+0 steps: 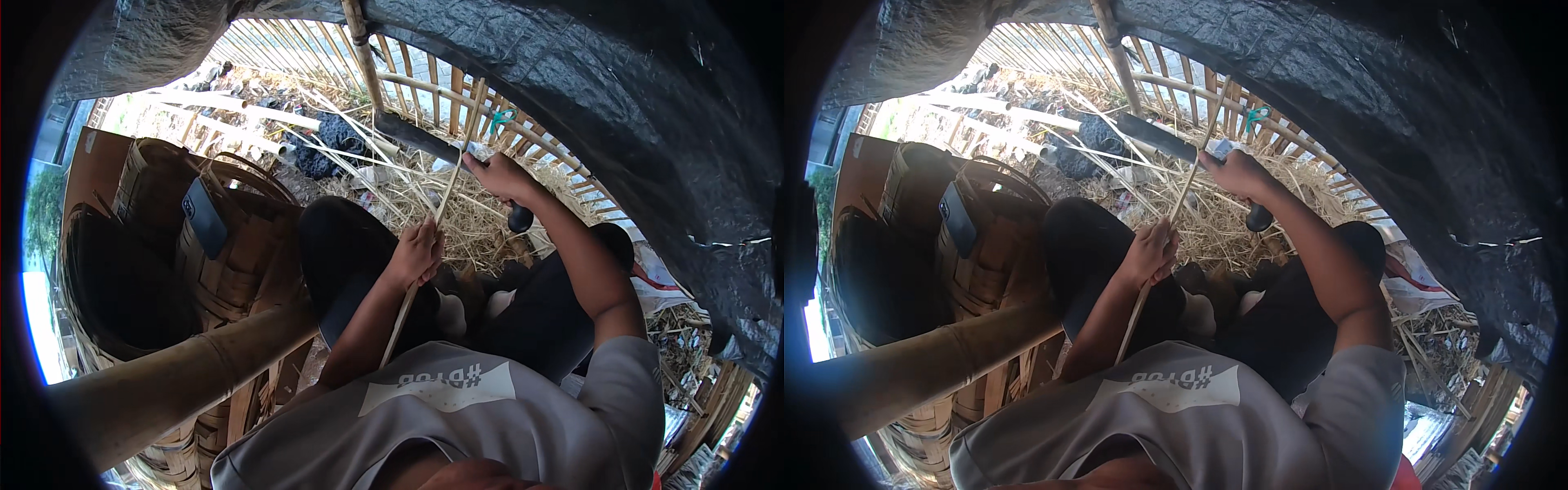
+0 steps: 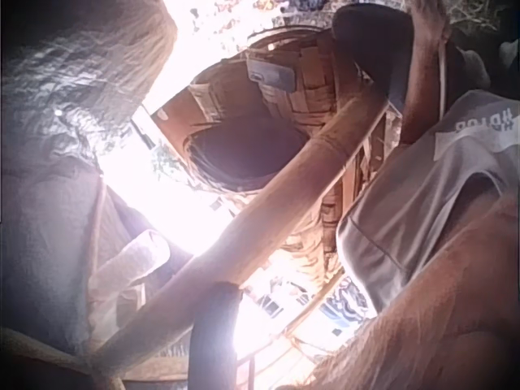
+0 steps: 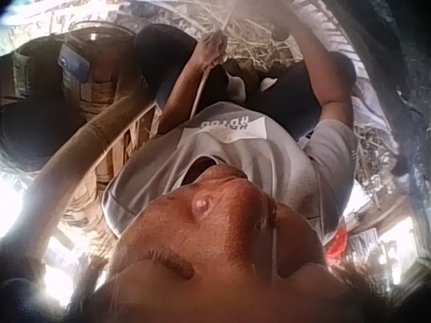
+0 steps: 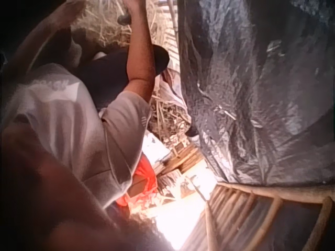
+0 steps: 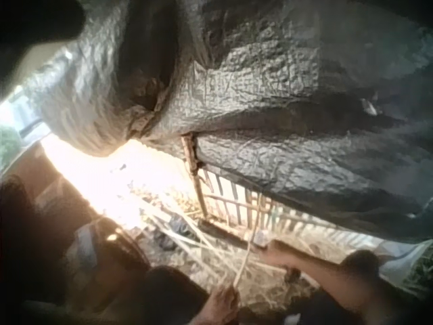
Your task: The person strips and shaves long pieces of bamboo using a machete while sitting in a rustic bamboo structure.
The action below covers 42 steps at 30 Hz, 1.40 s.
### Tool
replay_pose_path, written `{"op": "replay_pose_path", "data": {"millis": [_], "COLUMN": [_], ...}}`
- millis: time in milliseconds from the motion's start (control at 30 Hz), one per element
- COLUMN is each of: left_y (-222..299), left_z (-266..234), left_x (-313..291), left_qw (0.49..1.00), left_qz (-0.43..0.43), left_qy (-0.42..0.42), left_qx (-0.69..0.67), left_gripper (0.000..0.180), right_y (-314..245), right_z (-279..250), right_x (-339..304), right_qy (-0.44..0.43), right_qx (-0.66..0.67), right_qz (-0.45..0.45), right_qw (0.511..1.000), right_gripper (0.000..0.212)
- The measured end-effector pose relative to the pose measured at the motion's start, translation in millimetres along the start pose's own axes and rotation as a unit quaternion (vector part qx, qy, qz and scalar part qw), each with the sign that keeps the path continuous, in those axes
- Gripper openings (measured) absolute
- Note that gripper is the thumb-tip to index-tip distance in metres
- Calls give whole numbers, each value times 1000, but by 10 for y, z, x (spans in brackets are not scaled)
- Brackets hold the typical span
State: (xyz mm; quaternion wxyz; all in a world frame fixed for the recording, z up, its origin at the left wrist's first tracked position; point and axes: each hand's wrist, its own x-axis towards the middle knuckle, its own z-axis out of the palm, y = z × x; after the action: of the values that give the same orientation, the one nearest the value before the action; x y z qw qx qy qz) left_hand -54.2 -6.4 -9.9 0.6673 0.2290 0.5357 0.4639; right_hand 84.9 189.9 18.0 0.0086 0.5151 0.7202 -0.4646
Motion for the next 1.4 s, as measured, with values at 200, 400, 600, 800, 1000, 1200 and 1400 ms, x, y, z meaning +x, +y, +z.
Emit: {"op": "replay_pose_path", "data": {"millis": [200, 400, 600, 800, 1000, 1200, 1400], "left_y": [61, 20, -30, 19, 26, 5, -43], "left_z": [10, 33, 10, 60, 45, 51, 50], "left_x": [-55, -20, 48, 50, 30, -51, -73], "left_qw": [1000, 1000, 999, 1000, 1000, 1000, 997], "left_qz": [-6, 2, 15, 9, 14, 0, 30], "left_qy": [-7, 5, -4, 6, -1, -8, 0], "left_qx": [-18, 1, 39, 12, 2, 0, 75], "left_gripper": [45, 47, 47, 45, 44, 45, 46], "right_y": [135, 194, 97, 222, 227, 202, 88], "right_z": [-28, 4, -10, -90, -211, 79, 91], "right_x": [66, 146, 134, 264, 270, 50, -96], "right_qy": [-180, -262, 38, 122, 126, 7, -47], "right_qx": [209, 293, -103, -8, 31, 1, 1], "right_qz": [141, 142, -25, 26, 72, -16, 45], "right_qw": [951, 909, 994, 992, 989, 1000, 998], "right_gripper": [67, 69, 79, 84, 80, 72, 70]}}
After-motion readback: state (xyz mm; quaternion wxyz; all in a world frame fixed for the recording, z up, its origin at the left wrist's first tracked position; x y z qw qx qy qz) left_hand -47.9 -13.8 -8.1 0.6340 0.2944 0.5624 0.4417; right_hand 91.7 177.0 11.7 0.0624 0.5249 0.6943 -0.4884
